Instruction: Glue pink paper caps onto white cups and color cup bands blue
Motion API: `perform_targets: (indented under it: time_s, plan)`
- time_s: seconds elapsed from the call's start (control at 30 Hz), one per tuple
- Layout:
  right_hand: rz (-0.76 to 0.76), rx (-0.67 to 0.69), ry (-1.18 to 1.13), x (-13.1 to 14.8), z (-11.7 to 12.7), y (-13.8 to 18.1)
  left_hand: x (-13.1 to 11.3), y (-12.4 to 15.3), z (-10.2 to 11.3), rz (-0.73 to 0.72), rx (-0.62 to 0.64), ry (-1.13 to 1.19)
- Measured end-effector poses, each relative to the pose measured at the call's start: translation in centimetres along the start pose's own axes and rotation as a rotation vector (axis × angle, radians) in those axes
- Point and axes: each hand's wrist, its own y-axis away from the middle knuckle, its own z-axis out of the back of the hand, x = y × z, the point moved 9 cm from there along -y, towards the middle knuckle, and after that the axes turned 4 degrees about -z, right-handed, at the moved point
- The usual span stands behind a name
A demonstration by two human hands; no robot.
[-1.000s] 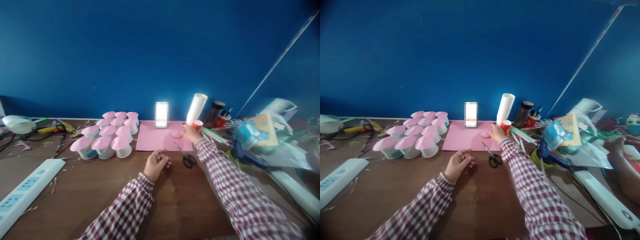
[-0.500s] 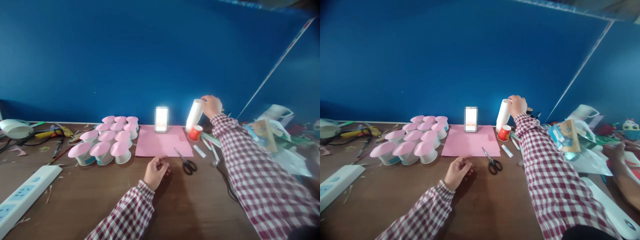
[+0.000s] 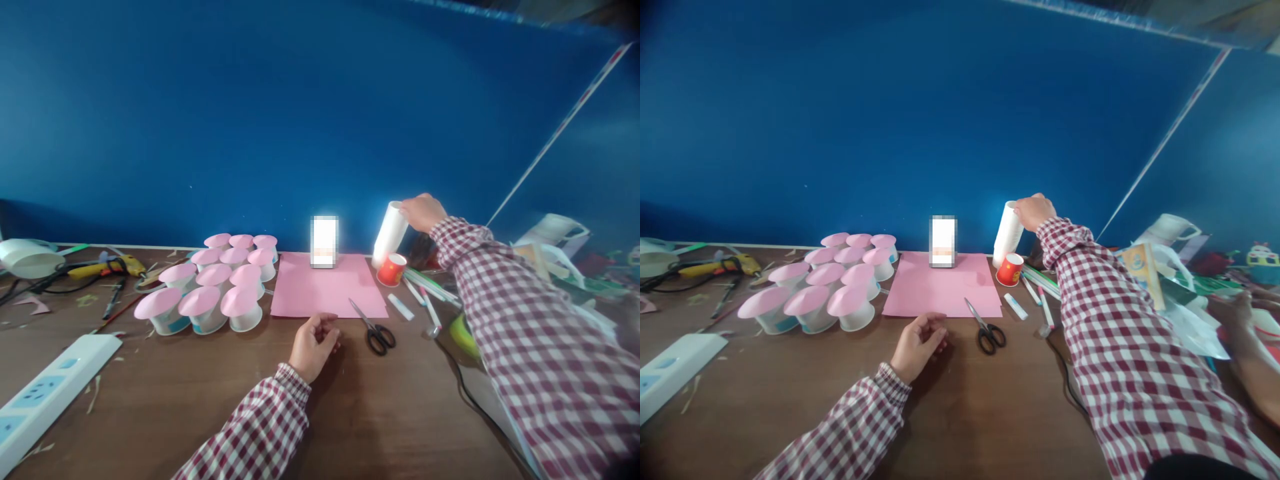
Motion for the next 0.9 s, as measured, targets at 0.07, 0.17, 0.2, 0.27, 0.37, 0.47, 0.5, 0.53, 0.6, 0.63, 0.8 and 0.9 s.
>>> perform_targets:
  time_s: [0.07,0.17,0.2,0.27,0.37,0.47,0.5,0.53,0.6,0.63,0.8,0.9]
  plan:
    - [0.027,0.000,0.021,0.1,0.1,-0.1,0.1,0.0,0.0,0.006,0.001,0.002]
    - [0.098,0.019,0.046,0.4,0.0,-0.3,0.4,0.0,0.0,0.026,0.003,-0.004]
    - [0.124,0.037,0.058,0.5,-0.2,-0.4,0.4,0.0,0.0,0.032,0.003,-0.004]
    - [0.161,0.069,0.083,0.7,-0.5,-0.6,0.4,0.0,0.0,0.038,0.007,-0.001]
    - [0.171,0.089,0.102,0.8,-0.6,-0.6,0.4,0.1,-0.1,0.045,0.013,-0.018]
    - [0.171,0.105,0.102,1.0,-0.5,-0.4,0.4,0.1,-0.1,0.049,0.014,-0.033]
    - [0.173,0.106,0.100,1.0,-0.4,-0.3,0.4,0.1,-0.1,0.047,0.016,-0.036]
    - [0.175,0.103,0.100,1.1,-0.3,-0.2,0.3,0.1,-0.1,0.043,0.018,-0.040]
    - [0.178,0.090,0.101,1.1,-0.1,0.0,0.3,0.1,-0.1,0.037,0.022,-0.049]
    - [0.178,0.084,0.103,1.1,0.0,0.0,0.3,0.0,-0.1,0.036,0.023,-0.053]
    - [0.141,0.036,0.108,1.1,0.7,0.3,0.3,0.1,-0.2,0.044,0.023,-0.033]
    - [0.092,-0.036,0.105,0.9,1.7,0.5,0.3,0.1,-0.2,0.051,0.022,-0.024]
